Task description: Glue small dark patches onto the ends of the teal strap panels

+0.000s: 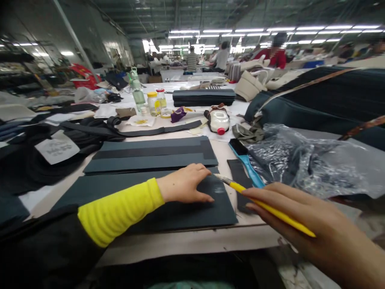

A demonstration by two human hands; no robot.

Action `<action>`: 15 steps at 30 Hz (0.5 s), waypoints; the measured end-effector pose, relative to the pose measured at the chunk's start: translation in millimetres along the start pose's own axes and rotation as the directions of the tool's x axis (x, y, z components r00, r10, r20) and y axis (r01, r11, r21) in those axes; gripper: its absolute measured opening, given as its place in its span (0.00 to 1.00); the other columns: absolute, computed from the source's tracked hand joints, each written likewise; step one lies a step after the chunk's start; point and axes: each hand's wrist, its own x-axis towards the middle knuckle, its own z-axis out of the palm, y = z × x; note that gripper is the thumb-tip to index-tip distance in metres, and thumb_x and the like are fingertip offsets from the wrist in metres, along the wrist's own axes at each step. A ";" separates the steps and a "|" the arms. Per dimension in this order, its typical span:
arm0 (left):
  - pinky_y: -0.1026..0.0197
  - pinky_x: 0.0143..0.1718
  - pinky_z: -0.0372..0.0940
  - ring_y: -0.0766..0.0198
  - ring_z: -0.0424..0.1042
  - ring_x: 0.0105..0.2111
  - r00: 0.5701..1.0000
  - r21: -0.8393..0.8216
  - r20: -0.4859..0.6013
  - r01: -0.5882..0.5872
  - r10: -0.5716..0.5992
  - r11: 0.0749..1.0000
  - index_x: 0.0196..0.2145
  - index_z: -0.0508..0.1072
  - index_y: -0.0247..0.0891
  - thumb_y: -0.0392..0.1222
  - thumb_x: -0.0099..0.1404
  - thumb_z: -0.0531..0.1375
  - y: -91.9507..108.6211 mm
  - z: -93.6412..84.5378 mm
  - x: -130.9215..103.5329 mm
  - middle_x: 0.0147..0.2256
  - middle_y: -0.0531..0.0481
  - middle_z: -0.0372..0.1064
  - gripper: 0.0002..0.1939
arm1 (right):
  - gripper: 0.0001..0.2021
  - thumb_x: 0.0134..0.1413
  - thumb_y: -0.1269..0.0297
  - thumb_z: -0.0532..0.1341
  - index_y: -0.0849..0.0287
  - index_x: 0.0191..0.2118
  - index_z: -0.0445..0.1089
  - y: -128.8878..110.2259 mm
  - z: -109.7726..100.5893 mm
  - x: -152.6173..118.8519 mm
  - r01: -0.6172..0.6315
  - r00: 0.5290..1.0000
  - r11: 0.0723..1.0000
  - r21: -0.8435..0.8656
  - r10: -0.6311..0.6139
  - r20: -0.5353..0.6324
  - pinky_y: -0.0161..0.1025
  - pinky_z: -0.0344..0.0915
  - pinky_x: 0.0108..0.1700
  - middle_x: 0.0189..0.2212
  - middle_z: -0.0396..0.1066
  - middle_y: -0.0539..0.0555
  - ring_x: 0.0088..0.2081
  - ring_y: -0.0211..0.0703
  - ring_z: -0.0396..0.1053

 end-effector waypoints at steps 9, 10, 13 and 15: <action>0.51 0.50 0.62 0.49 0.60 0.49 0.996 0.070 0.031 0.079 -0.082 0.994 0.48 0.62 0.29 0.63 0.51 0.62 8.1 14.8 12.8 0.49 0.39 0.60 0.37 | 0.13 0.64 0.63 0.51 0.58 0.47 0.69 -4.5 9.1 11.6 0.093 0.990 0.988 0.120 -0.105 0.097 0.31 0.66 0.30 0.34 0.67 0.55 0.32 0.37 0.68; 0.51 0.50 0.61 0.49 0.59 0.50 0.997 0.070 0.031 0.074 -0.076 0.995 0.47 0.63 0.29 0.63 0.51 0.62 7.9 15.4 12.9 0.49 0.38 0.60 0.37 | 0.14 0.64 0.63 0.50 0.57 0.48 0.69 -5.5 7.0 8.0 0.087 0.987 0.988 0.131 -0.103 0.122 0.31 0.66 0.30 0.34 0.67 0.55 0.32 0.38 0.68; 0.50 0.49 0.62 0.49 0.59 0.50 0.997 0.074 0.029 0.067 -0.069 0.995 0.48 0.63 0.29 0.62 0.51 0.62 7.4 16.4 13.5 0.49 0.38 0.60 0.37 | 0.14 0.64 0.64 0.49 0.53 0.50 0.68 -13.5 -1.1 -7.8 0.090 0.972 0.987 0.131 -0.116 0.206 0.30 0.66 0.30 0.33 0.67 0.54 0.32 0.37 0.67; 0.50 0.50 0.61 0.49 0.59 0.50 0.997 0.080 0.034 0.070 -0.073 0.994 0.48 0.63 0.30 0.61 0.52 0.62 7.1 16.5 13.7 0.50 0.38 0.59 0.36 | 0.13 0.64 0.60 0.50 0.50 0.47 0.70 -21.3 -6.3 -21.9 0.041 0.979 0.996 0.076 -0.055 0.197 0.29 0.66 0.31 0.32 0.67 0.52 0.32 0.36 0.67</action>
